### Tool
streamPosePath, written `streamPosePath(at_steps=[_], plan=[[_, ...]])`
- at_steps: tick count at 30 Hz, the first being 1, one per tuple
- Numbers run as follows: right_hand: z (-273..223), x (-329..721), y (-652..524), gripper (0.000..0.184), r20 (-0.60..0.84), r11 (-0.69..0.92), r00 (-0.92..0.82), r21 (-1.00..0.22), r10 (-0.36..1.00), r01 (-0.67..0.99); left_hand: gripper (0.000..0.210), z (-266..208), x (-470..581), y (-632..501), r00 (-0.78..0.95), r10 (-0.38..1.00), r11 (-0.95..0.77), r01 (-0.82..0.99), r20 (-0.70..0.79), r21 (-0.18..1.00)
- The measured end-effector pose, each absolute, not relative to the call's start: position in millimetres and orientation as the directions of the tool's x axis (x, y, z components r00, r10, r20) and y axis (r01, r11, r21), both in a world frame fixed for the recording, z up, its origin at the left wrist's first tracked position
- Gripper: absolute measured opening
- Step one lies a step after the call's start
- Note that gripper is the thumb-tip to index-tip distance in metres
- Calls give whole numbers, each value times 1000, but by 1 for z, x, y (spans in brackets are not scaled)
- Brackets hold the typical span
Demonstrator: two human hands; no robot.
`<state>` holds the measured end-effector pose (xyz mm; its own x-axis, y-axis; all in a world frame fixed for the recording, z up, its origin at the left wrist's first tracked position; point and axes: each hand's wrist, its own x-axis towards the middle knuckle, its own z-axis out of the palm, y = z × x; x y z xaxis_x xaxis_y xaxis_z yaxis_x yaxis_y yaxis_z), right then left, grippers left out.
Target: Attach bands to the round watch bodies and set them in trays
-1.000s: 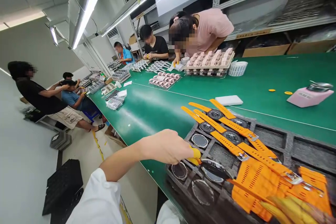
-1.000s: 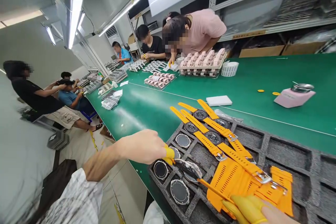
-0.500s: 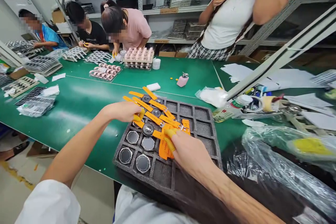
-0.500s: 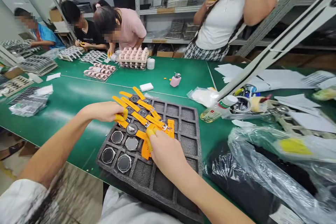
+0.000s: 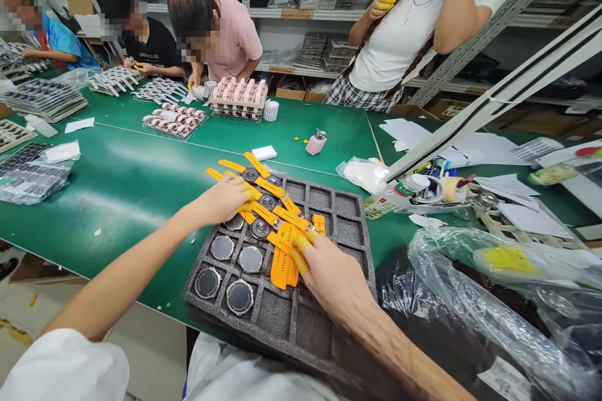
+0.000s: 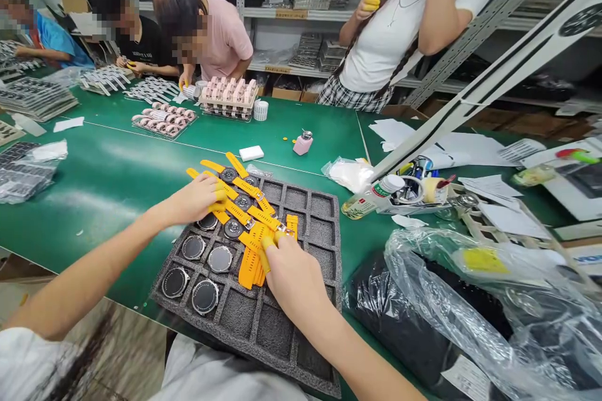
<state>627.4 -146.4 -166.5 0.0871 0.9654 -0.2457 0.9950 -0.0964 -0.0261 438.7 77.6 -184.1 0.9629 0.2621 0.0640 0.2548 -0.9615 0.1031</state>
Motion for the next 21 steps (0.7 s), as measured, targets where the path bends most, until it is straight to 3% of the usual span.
streamPosePath(at_steps=[2, 4, 9, 14, 17, 21], plan=[[-167, 633, -151, 20, -219, -90, 83, -20, 972, 996, 15, -199, 421, 65, 900, 362, -932, 356, 241, 71], [-166, 641, -153, 18, -176, -101, 100, 0, 979, 995, 21, -206, 405, 51, 861, 414, -908, 416, 296, 60], [-155, 658, -149, 15, -117, -91, 89, -17, 989, 996, 19, -188, 388, 27, 902, 428, -898, 432, 59, -81], [-152, 637, -156, 19, -51, 216, -228, -178, 972, 960, 19, -169, 402, 22, 874, 464, -884, 449, -143, -128], [-161, 617, -160, 14, -68, 333, -348, -164, 935, 928, 22, -165, 413, 25, 851, 477, -879, 459, -222, -130], [-173, 608, -161, 13, -80, 359, -369, -110, 926, 927, 23, -161, 420, 29, 845, 474, -881, 457, -247, -125]])
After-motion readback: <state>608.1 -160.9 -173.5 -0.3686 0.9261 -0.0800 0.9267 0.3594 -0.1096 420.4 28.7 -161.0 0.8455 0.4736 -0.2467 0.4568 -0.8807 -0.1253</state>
